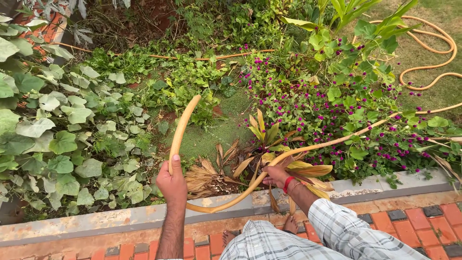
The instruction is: Collect and coil a garden hose from a garden bed.
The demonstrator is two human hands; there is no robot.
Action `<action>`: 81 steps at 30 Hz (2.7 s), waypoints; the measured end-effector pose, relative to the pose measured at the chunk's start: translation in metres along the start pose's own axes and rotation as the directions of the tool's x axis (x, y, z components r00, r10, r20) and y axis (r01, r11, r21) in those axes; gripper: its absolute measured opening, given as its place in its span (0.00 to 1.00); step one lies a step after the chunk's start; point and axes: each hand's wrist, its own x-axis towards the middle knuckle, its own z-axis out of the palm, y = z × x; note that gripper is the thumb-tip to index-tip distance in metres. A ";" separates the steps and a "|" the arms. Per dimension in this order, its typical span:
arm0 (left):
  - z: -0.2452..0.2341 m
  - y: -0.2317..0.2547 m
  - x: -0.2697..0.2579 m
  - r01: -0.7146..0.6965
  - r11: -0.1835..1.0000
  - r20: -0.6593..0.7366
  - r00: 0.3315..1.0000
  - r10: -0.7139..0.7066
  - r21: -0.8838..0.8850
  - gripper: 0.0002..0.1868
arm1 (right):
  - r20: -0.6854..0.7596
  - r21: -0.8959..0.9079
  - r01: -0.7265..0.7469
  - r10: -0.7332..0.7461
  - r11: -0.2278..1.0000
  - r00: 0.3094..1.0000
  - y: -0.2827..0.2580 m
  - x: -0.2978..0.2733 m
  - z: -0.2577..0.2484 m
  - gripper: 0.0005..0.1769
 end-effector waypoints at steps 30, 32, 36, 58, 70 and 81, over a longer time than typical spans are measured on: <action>-0.030 -0.017 -0.004 0.031 1.000 -0.259 0.965 -0.029 0.003 0.22 | 0.078 -0.028 -0.031 0.033 0.999 0.996 0.003 0.016 -0.011 0.15; -0.038 -0.013 0.001 0.034 0.998 -0.348 0.936 -0.051 -0.054 0.23 | 0.114 -0.051 -0.015 0.020 0.999 0.993 0.000 0.032 -0.012 0.14; -0.050 -0.009 0.002 0.001 1.000 -0.378 0.926 0.010 0.030 0.21 | 0.090 -0.003 -0.034 0.034 0.999 0.995 -0.001 0.055 -0.013 0.14; -0.036 -0.022 -0.017 -0.029 0.960 -0.094 0.996 0.003 -0.280 0.21 | 0.013 0.115 0.015 -0.016 0.993 1.000 0.021 0.010 -0.020 0.12; -0.016 -0.008 -0.007 0.048 0.920 0.075 0.997 -0.020 -0.389 0.21 | -0.068 0.107 0.189 -0.182 0.976 0.981 0.001 -0.054 0.001 0.11; -0.020 0.013 0.018 0.152 0.923 0.432 0.902 0.017 -0.353 0.20 | -0.112 0.161 0.290 -0.275 0.943 0.955 -0.004 -0.086 -0.024 0.13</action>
